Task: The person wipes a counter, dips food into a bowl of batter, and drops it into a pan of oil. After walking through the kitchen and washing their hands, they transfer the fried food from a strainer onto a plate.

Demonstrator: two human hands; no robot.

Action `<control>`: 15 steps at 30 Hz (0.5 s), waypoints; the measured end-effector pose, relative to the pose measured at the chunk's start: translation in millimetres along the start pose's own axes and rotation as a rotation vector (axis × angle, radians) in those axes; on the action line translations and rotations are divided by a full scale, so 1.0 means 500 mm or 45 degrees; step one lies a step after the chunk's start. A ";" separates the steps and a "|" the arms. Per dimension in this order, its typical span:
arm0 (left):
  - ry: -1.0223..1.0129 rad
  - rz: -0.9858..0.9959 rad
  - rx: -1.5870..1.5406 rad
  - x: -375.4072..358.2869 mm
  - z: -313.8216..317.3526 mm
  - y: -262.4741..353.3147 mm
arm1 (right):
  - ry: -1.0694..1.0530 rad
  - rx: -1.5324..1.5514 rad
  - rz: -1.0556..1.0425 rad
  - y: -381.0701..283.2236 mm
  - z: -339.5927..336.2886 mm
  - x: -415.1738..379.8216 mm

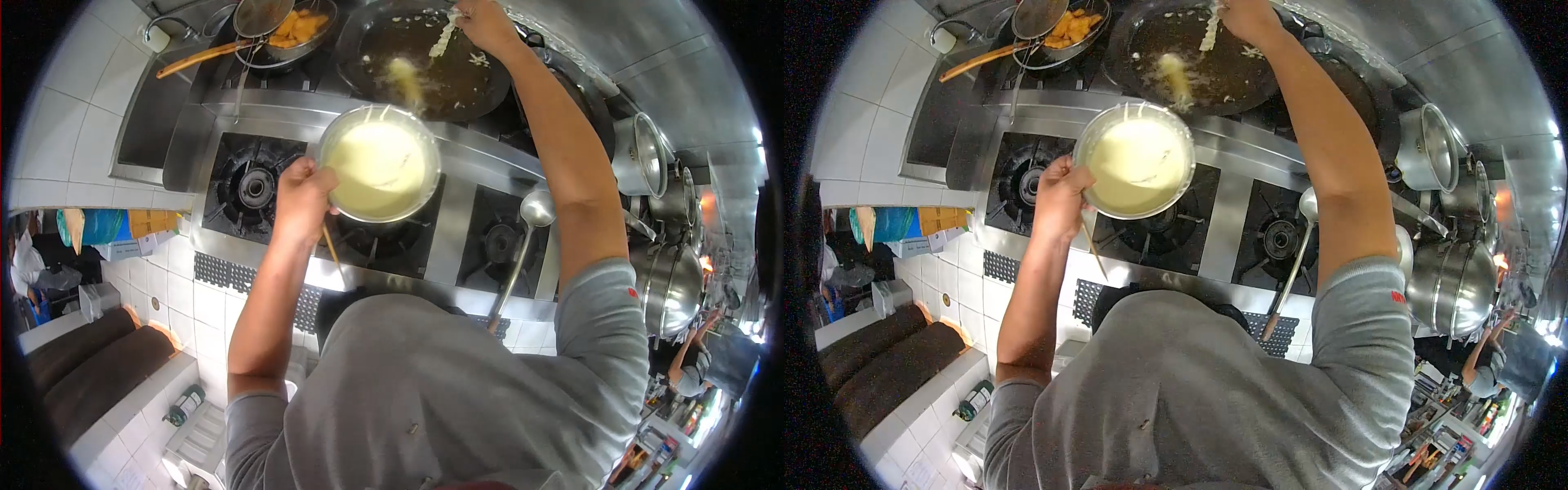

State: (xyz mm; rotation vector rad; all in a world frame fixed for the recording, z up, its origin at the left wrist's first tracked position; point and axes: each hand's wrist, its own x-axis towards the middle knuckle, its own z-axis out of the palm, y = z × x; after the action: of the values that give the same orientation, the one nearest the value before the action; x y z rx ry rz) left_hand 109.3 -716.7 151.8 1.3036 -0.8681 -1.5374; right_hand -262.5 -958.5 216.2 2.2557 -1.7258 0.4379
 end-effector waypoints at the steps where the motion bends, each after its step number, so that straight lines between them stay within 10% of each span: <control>1: 0.008 -0.026 -0.020 -0.007 -0.015 -0.006 | -0.072 -0.055 -0.011 0.003 0.022 -0.003; 15: 0.007 -0.130 -0.075 0.012 -0.066 -0.208 | -0.175 0.139 -0.222 -0.028 0.128 -0.200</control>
State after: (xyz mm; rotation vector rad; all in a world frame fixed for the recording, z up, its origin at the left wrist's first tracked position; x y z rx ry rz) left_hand 121.0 -686.0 47.4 1.3262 -0.7571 -1.6256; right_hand -269.0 -891.1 117.5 2.5423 -1.5836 0.3546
